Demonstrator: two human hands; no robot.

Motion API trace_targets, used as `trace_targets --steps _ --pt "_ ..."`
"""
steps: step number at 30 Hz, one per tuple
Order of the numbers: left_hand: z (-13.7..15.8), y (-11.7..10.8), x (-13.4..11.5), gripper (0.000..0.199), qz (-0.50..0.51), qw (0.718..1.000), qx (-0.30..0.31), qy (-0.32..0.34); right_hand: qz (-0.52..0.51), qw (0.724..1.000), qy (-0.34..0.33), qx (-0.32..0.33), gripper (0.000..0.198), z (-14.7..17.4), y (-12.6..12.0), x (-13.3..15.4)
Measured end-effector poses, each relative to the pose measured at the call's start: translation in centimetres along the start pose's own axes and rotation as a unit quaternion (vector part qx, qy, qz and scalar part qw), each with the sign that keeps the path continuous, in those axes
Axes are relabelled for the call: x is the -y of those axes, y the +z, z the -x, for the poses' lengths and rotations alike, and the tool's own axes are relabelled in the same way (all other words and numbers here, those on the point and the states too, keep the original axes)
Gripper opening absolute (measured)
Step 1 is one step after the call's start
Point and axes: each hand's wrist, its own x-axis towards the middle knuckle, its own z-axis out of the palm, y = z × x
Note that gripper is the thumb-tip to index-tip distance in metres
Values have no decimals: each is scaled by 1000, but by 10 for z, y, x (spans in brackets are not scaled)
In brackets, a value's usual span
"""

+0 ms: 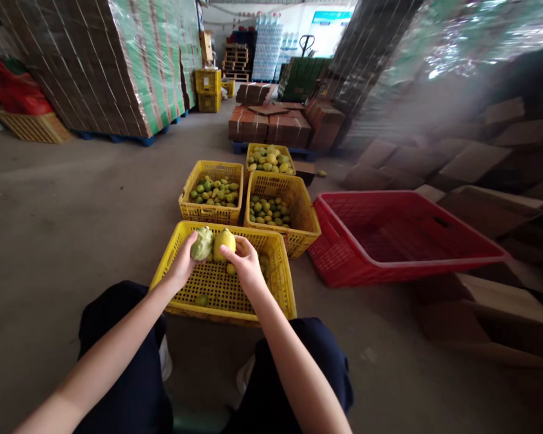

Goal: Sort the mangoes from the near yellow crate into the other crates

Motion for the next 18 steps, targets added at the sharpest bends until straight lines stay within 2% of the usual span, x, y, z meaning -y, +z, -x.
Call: trace_targets --steps 5,9,14,18 --pt "-11 -2 -6 45 102 994 8 -48 -38 998 32 25 34 -4 -5 4" --pt "-12 -7 -17 48 125 992 8 -37 -73 996 52 28 35 -10 -7 1" --pt "0 -1 -19 44 90 994 56 -24 -77 995 55 34 39 -7 3 -7" --pt "3 3 -8 41 53 998 13 -9 -1 999 26 30 45 2 12 -12"
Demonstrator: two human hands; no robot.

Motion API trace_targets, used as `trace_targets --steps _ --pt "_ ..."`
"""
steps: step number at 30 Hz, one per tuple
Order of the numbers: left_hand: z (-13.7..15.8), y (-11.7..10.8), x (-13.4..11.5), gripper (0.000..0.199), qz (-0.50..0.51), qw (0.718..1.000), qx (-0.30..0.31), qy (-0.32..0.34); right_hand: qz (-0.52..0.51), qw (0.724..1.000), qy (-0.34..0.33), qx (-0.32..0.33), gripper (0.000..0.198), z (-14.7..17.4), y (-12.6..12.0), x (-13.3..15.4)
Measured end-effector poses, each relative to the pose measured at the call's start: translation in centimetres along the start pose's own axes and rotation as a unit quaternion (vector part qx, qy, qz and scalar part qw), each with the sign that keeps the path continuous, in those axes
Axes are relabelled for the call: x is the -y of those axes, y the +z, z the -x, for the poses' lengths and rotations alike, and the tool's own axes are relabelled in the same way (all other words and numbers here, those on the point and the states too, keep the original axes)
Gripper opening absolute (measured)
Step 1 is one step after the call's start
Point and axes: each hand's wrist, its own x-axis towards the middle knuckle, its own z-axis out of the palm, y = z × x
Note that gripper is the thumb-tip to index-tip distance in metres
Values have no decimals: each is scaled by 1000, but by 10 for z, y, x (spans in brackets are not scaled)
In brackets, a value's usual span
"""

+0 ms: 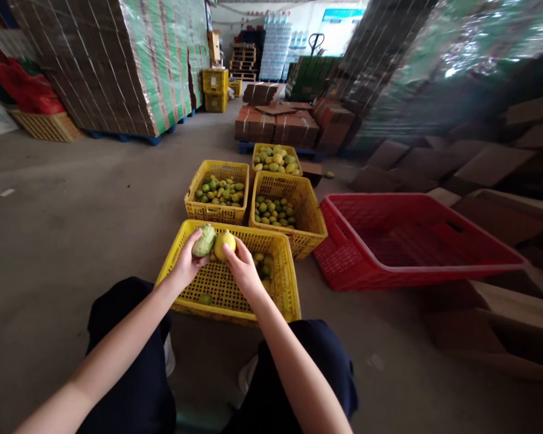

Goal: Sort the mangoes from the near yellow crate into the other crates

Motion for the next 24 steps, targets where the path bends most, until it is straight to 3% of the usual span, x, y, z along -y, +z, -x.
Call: trace_targets --steps 6,11,14,24 --pt "-5 -7 12 43 -12 999 -38 3 22 999 20 -26 45 1 -1 -5" --pt "-8 -5 7 44 52 996 19 -73 -61 998 21 -26 46 -2 1 -5" --pt "-8 -2 0 44 87 991 30 -102 -57 998 10 -39 44 -3 -1 -4" --pt "-2 3 4 54 -3 997 53 -52 -59 992 -8 -110 41 -11 -7 -15"
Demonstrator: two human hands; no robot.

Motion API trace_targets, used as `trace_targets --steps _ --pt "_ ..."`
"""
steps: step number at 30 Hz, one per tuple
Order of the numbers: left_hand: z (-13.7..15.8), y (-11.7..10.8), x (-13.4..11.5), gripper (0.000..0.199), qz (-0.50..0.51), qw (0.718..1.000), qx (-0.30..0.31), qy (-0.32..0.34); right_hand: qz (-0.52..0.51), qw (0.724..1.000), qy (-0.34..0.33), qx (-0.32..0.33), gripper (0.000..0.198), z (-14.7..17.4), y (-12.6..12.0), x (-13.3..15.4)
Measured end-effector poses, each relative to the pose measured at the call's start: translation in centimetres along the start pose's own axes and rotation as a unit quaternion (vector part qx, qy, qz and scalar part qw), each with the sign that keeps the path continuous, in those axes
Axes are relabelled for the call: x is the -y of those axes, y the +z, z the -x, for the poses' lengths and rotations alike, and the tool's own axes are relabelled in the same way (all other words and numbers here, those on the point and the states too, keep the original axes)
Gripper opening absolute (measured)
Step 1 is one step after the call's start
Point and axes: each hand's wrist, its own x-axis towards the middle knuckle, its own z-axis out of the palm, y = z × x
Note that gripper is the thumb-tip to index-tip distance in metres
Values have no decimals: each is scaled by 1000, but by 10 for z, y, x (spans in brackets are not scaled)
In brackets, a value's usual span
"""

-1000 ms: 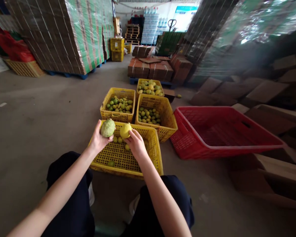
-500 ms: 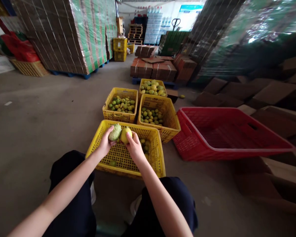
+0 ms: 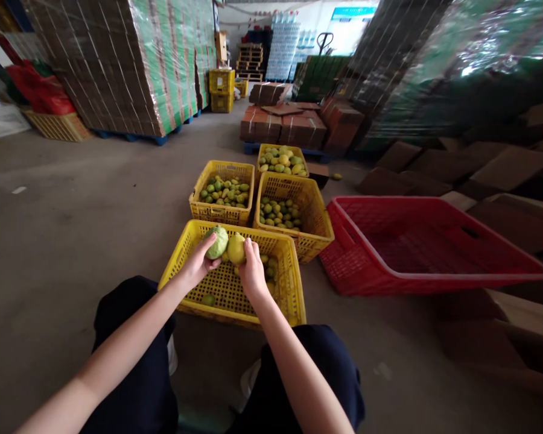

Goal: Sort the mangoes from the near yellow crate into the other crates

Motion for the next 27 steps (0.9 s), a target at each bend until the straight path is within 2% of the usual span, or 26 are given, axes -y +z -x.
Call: trace_targets --steps 5,10,12,15,18,21,23,27 --pt "-3 -3 6 52 -18 999 -42 8 -1 1000 14 -23 39 1 2 -5" --pt "-6 -5 7 48 1 999 -48 0 2 999 22 24 38 7 7 4" --pt "-7 -5 5 43 19 999 -47 -3 -14 999 30 22 37 7 8 8" --pt "-10 -7 -2 36 63 995 -54 -46 -73 997 31 -10 33 1 4 16" --pt "-10 -10 -12 38 90 989 -60 -97 -130 990 40 -30 25 -7 -5 24" --pt "-7 -11 -18 36 76 989 -66 -108 -163 984 69 -36 22 -9 -10 29" --pt "-4 -10 -18 31 54 992 -59 -102 -176 980 90 -13 21 -5 -8 30" --pt "0 -5 -10 34 23 997 -42 -60 -147 980 96 92 28 4 5 21"
